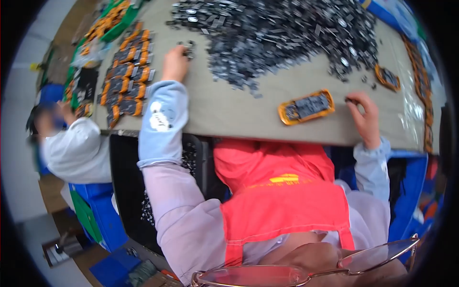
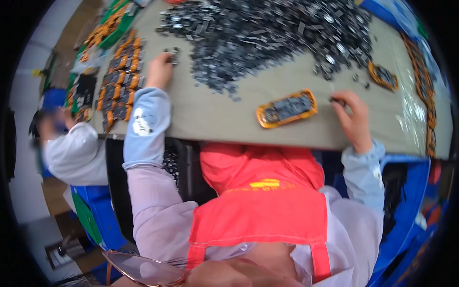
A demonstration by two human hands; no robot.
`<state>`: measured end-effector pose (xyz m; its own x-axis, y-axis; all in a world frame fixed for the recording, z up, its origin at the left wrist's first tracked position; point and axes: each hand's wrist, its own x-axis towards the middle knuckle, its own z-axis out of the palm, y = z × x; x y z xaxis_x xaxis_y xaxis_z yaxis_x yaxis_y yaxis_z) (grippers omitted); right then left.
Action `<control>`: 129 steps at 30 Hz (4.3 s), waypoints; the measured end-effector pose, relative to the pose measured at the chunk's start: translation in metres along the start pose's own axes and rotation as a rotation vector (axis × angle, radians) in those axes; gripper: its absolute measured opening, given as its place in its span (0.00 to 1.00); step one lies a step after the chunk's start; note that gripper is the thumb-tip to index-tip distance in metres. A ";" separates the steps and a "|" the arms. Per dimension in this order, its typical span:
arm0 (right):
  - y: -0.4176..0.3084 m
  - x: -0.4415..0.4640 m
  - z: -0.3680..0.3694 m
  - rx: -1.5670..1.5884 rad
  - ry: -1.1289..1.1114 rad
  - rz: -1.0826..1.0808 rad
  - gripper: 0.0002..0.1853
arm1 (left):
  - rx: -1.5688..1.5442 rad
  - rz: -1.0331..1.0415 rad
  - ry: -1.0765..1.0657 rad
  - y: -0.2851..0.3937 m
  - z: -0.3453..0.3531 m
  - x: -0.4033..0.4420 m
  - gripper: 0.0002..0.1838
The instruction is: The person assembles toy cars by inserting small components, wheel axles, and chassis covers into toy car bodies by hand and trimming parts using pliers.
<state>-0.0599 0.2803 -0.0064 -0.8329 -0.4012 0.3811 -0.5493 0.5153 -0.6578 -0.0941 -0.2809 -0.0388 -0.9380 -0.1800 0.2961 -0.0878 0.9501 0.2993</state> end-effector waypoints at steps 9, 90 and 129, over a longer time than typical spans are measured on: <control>-0.029 0.022 0.002 0.162 -0.197 -0.128 0.12 | -0.101 -0.031 0.004 0.029 -0.010 -0.008 0.13; -0.072 0.061 0.036 -0.288 -0.664 -0.418 0.30 | -0.386 0.198 0.139 0.172 -0.003 -0.147 0.33; -0.028 0.029 -0.001 -0.227 -0.453 -0.296 0.27 | -0.433 0.490 -0.172 0.239 0.020 -0.104 0.05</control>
<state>-0.0688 0.2549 0.0241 -0.5573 -0.8108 0.1792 -0.7966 0.4611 -0.3908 -0.0243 -0.0300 -0.0162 -0.8784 0.3226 0.3526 0.4699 0.7177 0.5140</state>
